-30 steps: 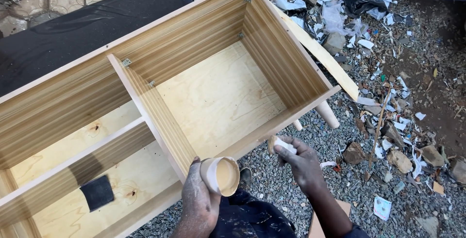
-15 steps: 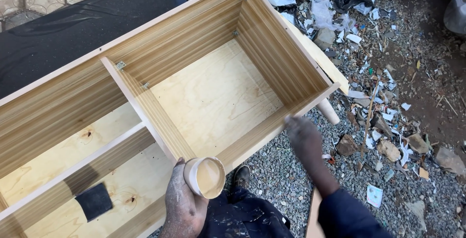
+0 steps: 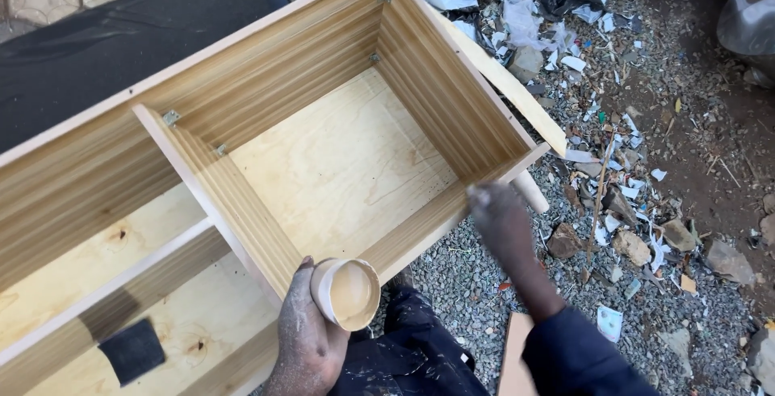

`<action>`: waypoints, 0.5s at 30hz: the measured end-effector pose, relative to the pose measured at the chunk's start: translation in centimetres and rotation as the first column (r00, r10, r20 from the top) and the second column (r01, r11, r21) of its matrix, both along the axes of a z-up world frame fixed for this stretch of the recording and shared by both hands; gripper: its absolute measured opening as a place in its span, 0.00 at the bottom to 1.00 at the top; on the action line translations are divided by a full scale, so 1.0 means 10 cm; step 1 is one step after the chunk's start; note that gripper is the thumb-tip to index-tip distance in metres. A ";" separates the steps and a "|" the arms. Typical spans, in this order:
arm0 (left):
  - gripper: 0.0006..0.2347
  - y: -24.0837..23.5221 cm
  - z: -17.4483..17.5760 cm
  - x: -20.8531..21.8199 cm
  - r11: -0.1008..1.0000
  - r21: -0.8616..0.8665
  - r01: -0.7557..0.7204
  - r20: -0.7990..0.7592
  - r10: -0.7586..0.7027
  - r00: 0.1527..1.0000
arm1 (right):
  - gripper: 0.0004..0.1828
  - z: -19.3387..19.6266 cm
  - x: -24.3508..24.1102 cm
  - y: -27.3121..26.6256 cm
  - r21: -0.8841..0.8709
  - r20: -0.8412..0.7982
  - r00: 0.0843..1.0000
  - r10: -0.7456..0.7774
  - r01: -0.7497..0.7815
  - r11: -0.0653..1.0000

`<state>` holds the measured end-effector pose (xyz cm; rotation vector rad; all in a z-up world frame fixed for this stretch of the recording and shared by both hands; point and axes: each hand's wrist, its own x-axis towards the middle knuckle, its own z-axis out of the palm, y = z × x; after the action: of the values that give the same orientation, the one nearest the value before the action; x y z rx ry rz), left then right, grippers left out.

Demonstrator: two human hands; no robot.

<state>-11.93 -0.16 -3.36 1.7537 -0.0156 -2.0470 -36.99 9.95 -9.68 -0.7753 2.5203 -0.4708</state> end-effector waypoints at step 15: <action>0.05 0.27 -0.08 0.40 0.869 -0.062 -0.491 -0.056 0.488 0.871 | 0.16 -0.60 0.04 -0.77 0.299 0.330 0.218 0.918 -0.947 0.118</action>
<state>-7.89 2.57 -4.17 1.4813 0.3296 -1.6795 -36.58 2.25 -15.63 -1.8588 1.3840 0.5482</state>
